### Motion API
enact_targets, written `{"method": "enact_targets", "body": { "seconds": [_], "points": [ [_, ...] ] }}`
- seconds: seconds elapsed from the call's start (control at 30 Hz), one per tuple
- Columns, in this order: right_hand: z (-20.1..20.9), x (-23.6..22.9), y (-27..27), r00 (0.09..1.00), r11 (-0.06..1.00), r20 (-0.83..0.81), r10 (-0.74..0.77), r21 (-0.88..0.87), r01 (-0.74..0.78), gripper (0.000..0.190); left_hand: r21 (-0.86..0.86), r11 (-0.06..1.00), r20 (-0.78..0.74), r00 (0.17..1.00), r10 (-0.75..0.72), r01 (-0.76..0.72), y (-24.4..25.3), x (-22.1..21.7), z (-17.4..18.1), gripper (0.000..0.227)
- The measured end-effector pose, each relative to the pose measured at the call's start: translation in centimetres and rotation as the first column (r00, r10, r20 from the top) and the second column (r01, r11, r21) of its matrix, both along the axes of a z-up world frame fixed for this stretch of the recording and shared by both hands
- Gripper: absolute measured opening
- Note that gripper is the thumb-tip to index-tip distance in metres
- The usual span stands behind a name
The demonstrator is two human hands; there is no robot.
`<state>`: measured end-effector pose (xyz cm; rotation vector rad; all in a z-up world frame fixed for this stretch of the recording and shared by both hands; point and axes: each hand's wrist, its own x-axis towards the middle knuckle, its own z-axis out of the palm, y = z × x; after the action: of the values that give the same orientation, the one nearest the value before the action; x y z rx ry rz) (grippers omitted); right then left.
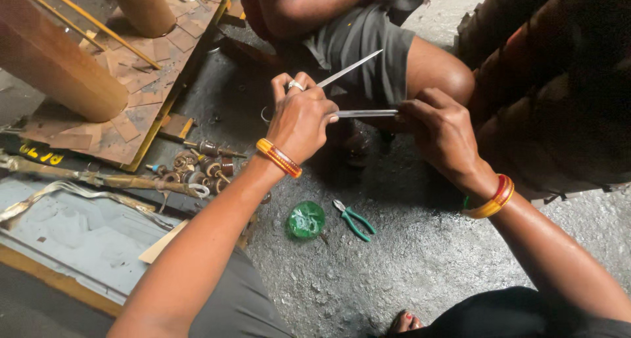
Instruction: The person inserts a pencil into a compass, then stands and walks to another area. They hand the compass to a coworker, who wraps the compass legs with a white strip of material.
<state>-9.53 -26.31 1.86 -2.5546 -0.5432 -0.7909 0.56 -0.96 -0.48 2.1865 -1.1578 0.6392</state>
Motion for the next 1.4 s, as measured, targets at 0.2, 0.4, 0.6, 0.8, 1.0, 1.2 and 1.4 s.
{"method": "enact_targets", "body": {
  "seconds": [0.2,0.4,0.6,0.8,1.0,1.2,1.4],
  "points": [
    [0.3,-0.2,0.0,0.999,0.999,0.024,-0.043,-0.031,0.043,0.019,-0.018,1.000,0.006,1.000,0.007,-0.007,0.1,-0.2,0.5,0.003],
    [0.6,-0.3,-0.2,0.995,0.997,0.071,-0.064,-0.034,0.067,0.018,-0.058,0.998,0.055,0.998,0.010,-0.007,0.0,-0.2,0.8,0.003],
    [0.8,-0.5,-0.3,0.992,0.997,0.111,-0.052,-0.049,0.058,0.020,-0.050,0.998,0.064,0.998,-0.025,0.028,-0.2,0.4,0.6,0.003],
    [0.5,-0.3,-0.4,0.992,0.998,0.113,-0.053,-0.038,0.058,0.017,-0.039,0.997,0.106,0.993,-0.060,0.065,0.0,0.5,0.4,0.004],
    [0.8,-0.2,-0.1,0.995,0.996,0.088,-0.038,-0.072,0.044,0.016,-0.036,0.997,0.000,0.998,-0.065,0.065,0.6,0.2,0.2,0.002],
    [2.2,-0.6,0.0,1.000,0.998,-0.006,-0.001,-0.066,0.001,0.014,-0.021,0.995,-0.100,0.990,-0.095,0.093,0.7,0.4,-0.4,0.006],
    [3.5,-1.2,0.2,0.999,0.989,0.050,0.016,-0.145,-0.009,0.015,-0.067,0.993,-0.101,0.989,-0.104,0.097,0.7,0.0,0.1,0.005]
  ]
}}
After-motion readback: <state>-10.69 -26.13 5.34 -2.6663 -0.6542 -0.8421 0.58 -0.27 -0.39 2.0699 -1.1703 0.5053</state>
